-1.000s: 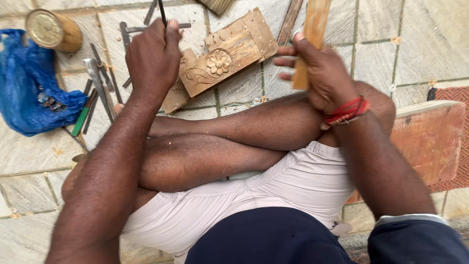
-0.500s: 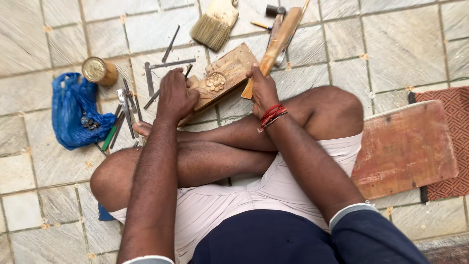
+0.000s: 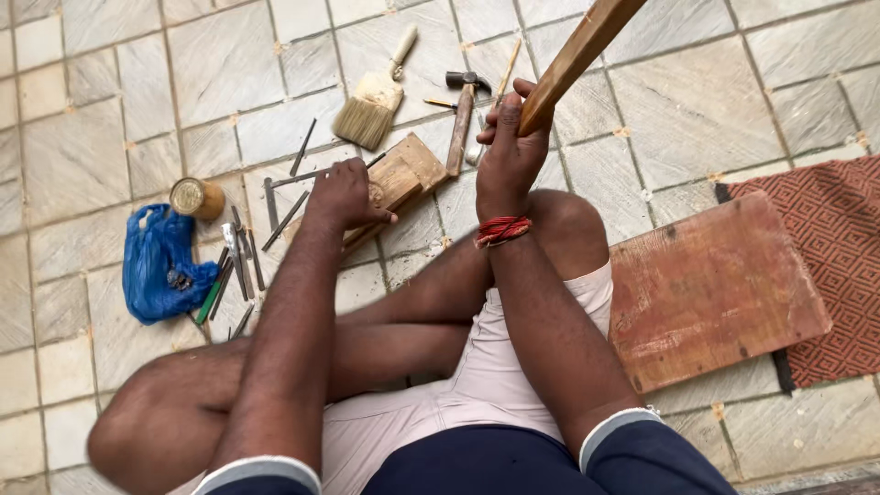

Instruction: The person sits cross-legged on the floor and carves a floral design into a rectangular wooden block using a chisel and a wooden mallet. They repeatedly strike the chisel to shape the wood and occasionally brush away debris with a hand brush.

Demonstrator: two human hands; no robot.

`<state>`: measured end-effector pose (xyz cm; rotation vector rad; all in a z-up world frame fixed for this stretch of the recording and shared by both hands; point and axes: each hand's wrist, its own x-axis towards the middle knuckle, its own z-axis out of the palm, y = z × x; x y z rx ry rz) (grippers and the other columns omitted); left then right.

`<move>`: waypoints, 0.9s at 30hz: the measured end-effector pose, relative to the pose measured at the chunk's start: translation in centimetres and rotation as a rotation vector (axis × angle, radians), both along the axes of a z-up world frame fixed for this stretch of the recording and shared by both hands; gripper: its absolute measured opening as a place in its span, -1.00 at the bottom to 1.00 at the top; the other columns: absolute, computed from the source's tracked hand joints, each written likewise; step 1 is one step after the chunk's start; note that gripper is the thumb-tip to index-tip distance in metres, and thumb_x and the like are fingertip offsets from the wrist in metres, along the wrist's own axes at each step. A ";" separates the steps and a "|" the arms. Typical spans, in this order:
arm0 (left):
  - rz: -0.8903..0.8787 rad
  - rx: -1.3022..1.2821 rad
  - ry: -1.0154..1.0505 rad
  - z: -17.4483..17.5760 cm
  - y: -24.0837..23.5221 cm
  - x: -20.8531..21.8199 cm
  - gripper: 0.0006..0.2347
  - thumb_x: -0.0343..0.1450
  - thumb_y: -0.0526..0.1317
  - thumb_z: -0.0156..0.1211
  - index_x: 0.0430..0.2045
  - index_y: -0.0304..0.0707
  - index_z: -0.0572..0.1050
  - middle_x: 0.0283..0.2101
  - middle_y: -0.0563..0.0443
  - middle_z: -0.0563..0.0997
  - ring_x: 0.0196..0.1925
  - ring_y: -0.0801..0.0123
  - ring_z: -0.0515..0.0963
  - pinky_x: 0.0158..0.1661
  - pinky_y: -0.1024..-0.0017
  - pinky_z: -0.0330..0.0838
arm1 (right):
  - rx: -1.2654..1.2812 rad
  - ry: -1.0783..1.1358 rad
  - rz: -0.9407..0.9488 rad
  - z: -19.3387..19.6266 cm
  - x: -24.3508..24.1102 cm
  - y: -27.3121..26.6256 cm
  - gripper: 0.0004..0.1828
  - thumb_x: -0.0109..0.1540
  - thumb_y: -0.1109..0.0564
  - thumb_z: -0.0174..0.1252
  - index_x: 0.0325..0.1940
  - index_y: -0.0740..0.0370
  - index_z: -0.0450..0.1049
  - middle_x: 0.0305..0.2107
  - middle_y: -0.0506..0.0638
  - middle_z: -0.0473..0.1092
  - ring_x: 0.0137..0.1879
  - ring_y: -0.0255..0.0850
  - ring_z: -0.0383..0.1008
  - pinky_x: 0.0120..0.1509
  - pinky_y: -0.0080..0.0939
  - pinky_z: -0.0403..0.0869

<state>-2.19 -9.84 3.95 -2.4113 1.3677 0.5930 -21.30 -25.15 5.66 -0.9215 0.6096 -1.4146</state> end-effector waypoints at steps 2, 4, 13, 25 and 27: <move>0.072 0.042 0.076 -0.7 -0.6 -0.4 -0.07 0.14 0.32 0.54 0.17 -0.38 0.18 0.21 -0.31 0.40 0.34 -0.05 0.34 0.43 -0.13 -0.03 | -0.043 -0.006 0.006 -1.1 0.2 -0.4 -0.73 0.48 0.07 0.08 0.24 0.19 0.38 -0.20 -0.15 0.41 -0.20 -0.42 0.40 -0.22 -0.39 0.45; 0.101 -0.024 0.130 -1.4 -0.8 -0.7 -0.16 0.11 0.19 0.63 0.08 -0.30 0.23 0.15 -0.24 0.42 0.27 0.01 0.41 0.43 -0.13 -0.03 | -0.096 0.074 -0.026 -2.4 0.1 -0.6 -0.77 0.50 0.06 0.09 0.21 0.15 0.41 -0.26 -0.13 0.40 -0.21 -0.42 0.39 -0.21 -0.40 0.44; 0.353 -0.441 0.216 -0.5 1.0 0.1 -0.22 0.08 -0.01 0.71 0.01 -0.28 0.21 -0.03 -0.20 0.44 0.01 0.09 0.52 0.01 0.13 0.54 | -0.156 0.345 0.048 -3.0 2.0 -0.9 -0.78 0.50 -0.03 0.07 0.12 0.10 0.44 -0.26 -0.17 0.43 -0.17 -0.46 0.47 -0.18 -0.43 0.52; 1.510 -1.952 1.373 -7.8 7.0 -3.4 -0.24 0.20 0.01 0.56 0.26 -0.25 0.31 0.22 -0.21 0.46 0.19 0.02 0.52 0.17 0.12 0.50 | -0.285 0.855 0.599 -2.0 3.0 3.9 -0.61 0.24 -0.08 0.47 -0.20 0.23 0.47 -0.36 -0.10 0.47 -0.22 -0.31 0.50 -0.15 -0.24 0.51; 1.696 -1.999 1.405 -10.0 7.7 -5.5 -0.28 0.25 0.07 0.46 0.29 -0.13 0.30 0.22 -0.17 0.46 0.23 0.00 0.46 0.19 0.03 0.41 | -0.337 0.951 0.705 -2.4 2.7 4.4 -0.60 0.17 -0.03 0.48 -0.09 0.16 0.45 -0.39 -0.03 0.42 -0.26 -0.23 0.47 -0.18 -0.18 0.50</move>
